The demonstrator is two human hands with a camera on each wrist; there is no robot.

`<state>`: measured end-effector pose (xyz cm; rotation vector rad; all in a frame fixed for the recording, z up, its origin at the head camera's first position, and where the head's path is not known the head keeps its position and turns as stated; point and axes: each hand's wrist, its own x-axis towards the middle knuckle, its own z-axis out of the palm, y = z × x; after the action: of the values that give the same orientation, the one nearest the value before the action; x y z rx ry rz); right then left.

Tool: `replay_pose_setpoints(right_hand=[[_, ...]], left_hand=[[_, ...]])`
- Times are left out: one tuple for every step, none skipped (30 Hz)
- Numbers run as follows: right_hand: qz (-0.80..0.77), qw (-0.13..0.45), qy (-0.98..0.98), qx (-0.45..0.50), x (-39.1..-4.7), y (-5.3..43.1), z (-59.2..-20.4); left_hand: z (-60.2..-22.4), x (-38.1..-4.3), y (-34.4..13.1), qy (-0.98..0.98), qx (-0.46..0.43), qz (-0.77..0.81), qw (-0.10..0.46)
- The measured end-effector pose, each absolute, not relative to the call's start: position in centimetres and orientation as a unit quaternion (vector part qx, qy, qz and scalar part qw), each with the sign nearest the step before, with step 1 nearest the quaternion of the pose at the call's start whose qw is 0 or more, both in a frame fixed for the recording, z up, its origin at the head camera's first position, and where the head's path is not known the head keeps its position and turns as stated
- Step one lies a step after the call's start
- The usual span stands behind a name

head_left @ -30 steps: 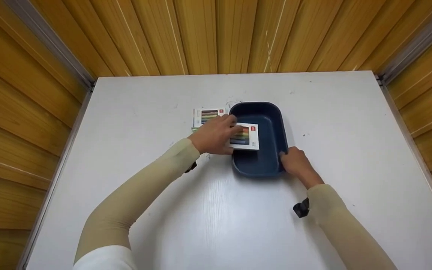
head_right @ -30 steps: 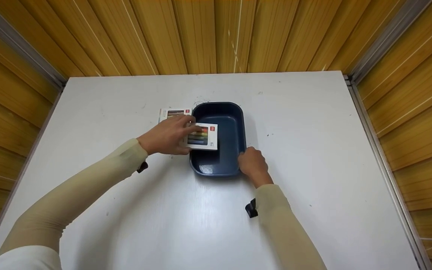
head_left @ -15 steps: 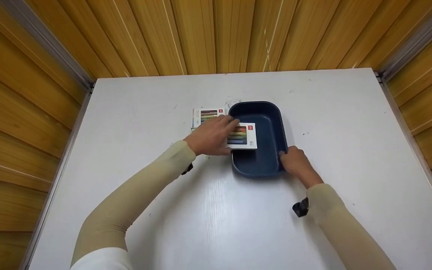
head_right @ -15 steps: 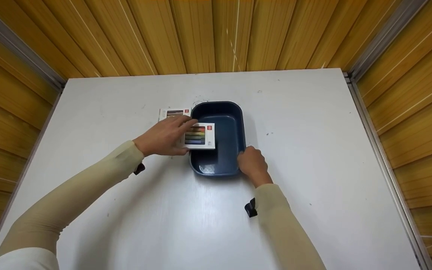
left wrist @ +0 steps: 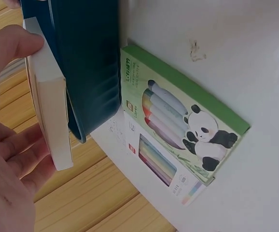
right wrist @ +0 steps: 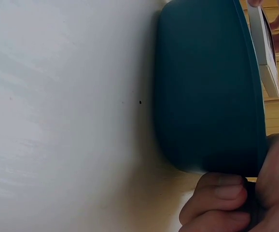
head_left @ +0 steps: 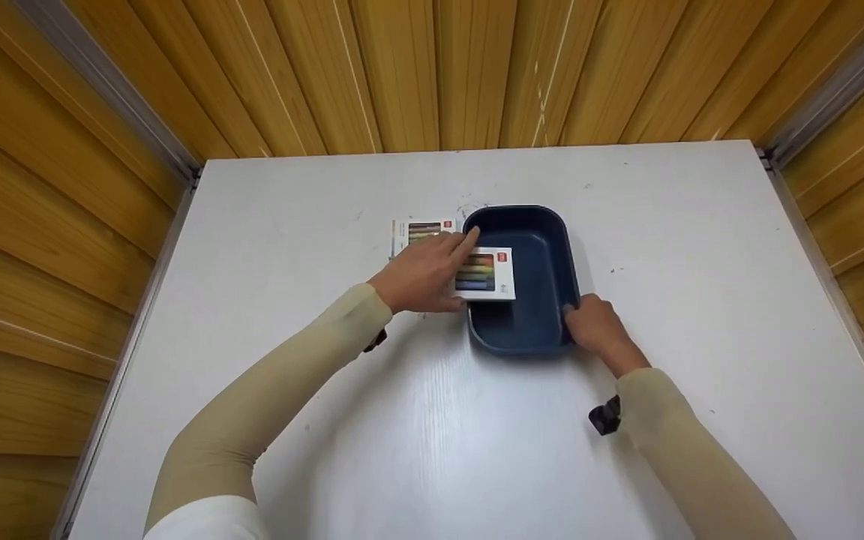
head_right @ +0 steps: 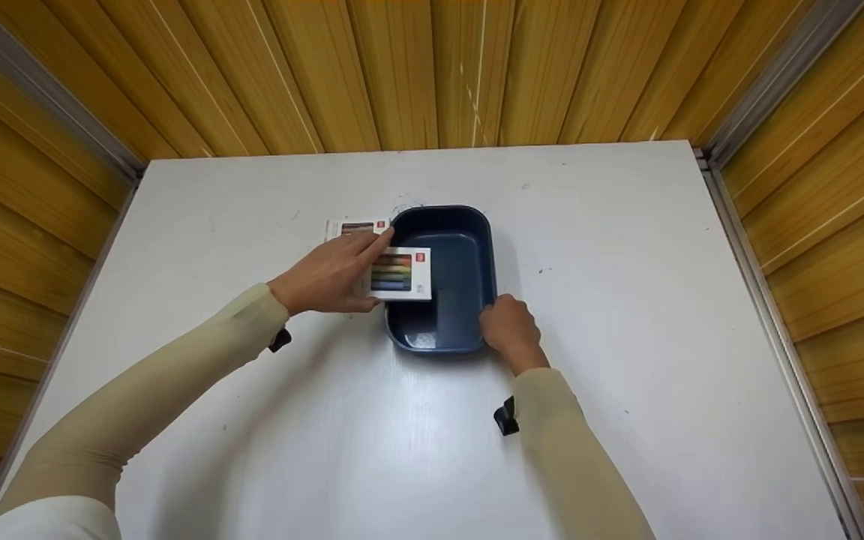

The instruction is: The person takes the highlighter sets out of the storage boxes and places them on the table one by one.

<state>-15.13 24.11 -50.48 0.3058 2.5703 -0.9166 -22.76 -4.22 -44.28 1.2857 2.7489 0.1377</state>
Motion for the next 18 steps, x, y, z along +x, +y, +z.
replay_pose_setpoints(right_hand=[[-0.329, 0.197, 0.917, 0.108, -15.2, 24.1, -50.4], [-0.33, 0.196, 0.917, 0.109, -15.2, 24.2, -50.3], [-0.329, 0.196, 0.917, 0.109, -15.2, 24.2, -50.3], [-0.328, 0.197, 0.918, 0.109, -15.2, 24.2, -50.2], [-0.328, 0.198, 0.917, 0.108, -15.2, 24.2, -50.2], [-0.328, 0.196, 0.918, 0.108, -15.2, 24.2, -50.1], [-0.329, 0.195, 0.917, 0.108, -15.2, 24.2, -50.1], [-0.329, 0.194, 0.918, 0.109, -15.2, 24.2, -50.0], [-0.329, 0.194, 0.918, 0.108, -15.1, 24.2, -50.0], [-0.33, 0.194, 0.917, 0.108, -15.1, 24.1, -50.0], [-0.331, 0.195, 0.917, 0.109, -15.1, 24.1, -50.0], [-0.329, 0.195, 0.918, 0.109, -15.1, 24.1, -50.0], [-0.328, 0.195, 0.918, 0.109, -15.1, 24.0, -50.0], [-0.326, 0.196, 0.918, 0.11, -15.1, 24.0, -50.0], [-0.325, 0.197, 0.918, 0.111, -15.1, 24.0, -50.0], [-0.323, 0.196, 0.919, 0.113, -15.1, 24.0, -50.0], [-0.322, 0.196, 0.919, 0.113, -15.1, 23.9, -50.0], [-0.321, 0.195, 0.92, 0.112, -15.0, 23.9, -50.0]], left_hand=[[-44.2, -22.8, -4.3, 0.904, 0.422, 0.044, 0.052], [-44.1, -22.8, -4.4, 0.904, 0.422, 0.043, 0.053], [-44.0, -22.9, -4.5, 0.904, 0.421, 0.043, 0.055], [-44.0, -22.9, -4.5, 0.904, 0.421, 0.043, 0.057], [-44.0, -22.9, -4.6, 0.905, 0.42, 0.041, 0.059], [-44.1, -22.9, -4.7, 0.905, 0.419, 0.039, 0.06], [-44.1, -22.9, -4.8, 0.906, 0.418, 0.036, 0.061], [-44.1, -22.9, -4.9, 0.906, 0.417, 0.034, 0.06], [-44.2, -22.9, -5.0, 0.907, 0.416, 0.033, 0.06], [-44.2, -22.9, -5.1, 0.907, 0.416, 0.032, 0.059], [-44.3, -22.9, -5.2, 0.907, 0.416, 0.031, 0.057], [-44.3, -22.9, -5.2, 0.907, 0.417, 0.034, 0.055], [-44.4, -22.9, -5.3, 0.906, 0.419, 0.037, 0.053], [-44.5, -22.9, -5.3, 0.905, 0.421, 0.04, 0.049], [-44.5, -22.9, -5.4, 0.904, 0.424, 0.043, 0.047], [-44.6, -22.9, -5.5, 0.902, 0.426, 0.046, 0.044], [-44.6, -22.9, -5.6, 0.902, 0.428, 0.049, 0.042], [-44.7, -22.9, -5.7, 0.901, 0.429, 0.05, 0.039]])
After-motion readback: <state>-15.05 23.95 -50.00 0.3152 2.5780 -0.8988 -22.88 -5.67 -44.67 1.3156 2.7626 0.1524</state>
